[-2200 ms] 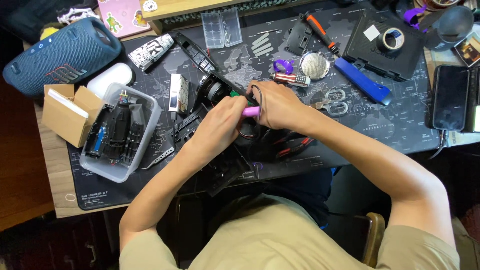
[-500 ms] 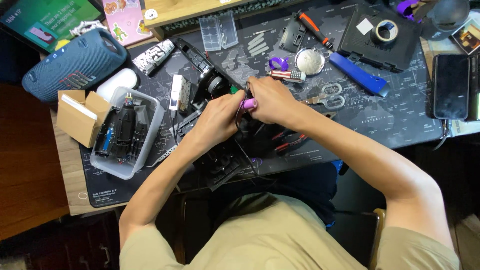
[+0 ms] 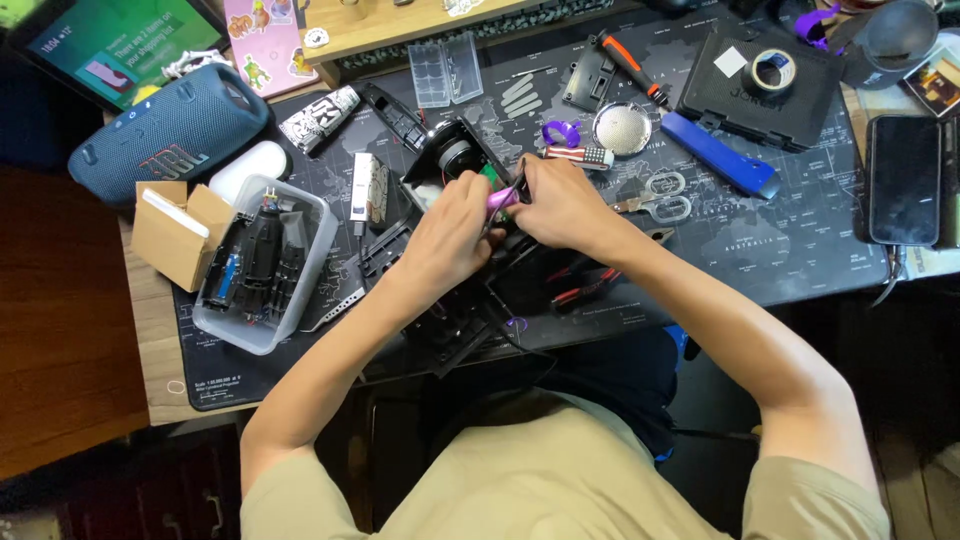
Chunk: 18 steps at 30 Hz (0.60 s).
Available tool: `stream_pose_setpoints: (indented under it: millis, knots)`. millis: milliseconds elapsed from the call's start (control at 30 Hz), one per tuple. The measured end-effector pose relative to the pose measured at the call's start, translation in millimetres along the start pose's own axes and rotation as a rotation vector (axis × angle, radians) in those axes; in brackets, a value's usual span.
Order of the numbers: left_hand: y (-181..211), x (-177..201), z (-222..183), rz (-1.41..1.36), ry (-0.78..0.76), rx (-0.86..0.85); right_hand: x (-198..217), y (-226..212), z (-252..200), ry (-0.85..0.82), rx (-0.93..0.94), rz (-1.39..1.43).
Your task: Repairing an electronic device by disassembling components, managing internal wiring, and reassembling parts
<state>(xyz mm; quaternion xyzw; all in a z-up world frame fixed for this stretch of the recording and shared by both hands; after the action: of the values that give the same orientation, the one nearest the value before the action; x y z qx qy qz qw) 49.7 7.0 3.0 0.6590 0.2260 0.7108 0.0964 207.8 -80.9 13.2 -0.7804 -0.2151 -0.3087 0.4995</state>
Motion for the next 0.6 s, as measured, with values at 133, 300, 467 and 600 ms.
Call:
stream_pose_setpoints:
  millis: [133, 300, 467, 600]
  knots:
    - [8, -3, 6, -0.029, -0.022, 0.022, -7, 15, 5, 0.007, -0.009, 0.015]
    - [-3, -8, 11, -0.061, -0.003, 0.079, 3, 4, 0, 0.005, -0.002, 0.041]
    - [-5, -10, 16, 0.004, -0.022, 0.114, 10, -3, -13, -0.014, -0.009, 0.042]
    - [-5, -7, 15, -0.042, -0.069, 0.121, 10, -3, -11, -0.020, 0.009, 0.042]
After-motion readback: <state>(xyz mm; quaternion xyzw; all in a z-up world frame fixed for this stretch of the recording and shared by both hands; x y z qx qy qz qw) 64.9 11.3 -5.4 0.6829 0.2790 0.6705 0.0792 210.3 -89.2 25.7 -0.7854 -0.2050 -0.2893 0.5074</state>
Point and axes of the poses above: each hand's wrist, its own z-axis towards the middle knuckle, its own x-axis out of the back of the hand, y = z × x, the point moved 4 cm from there along z, towards the middle knuckle, and after that the axes turned 6 degrees about -y, right-handed, at the moved point
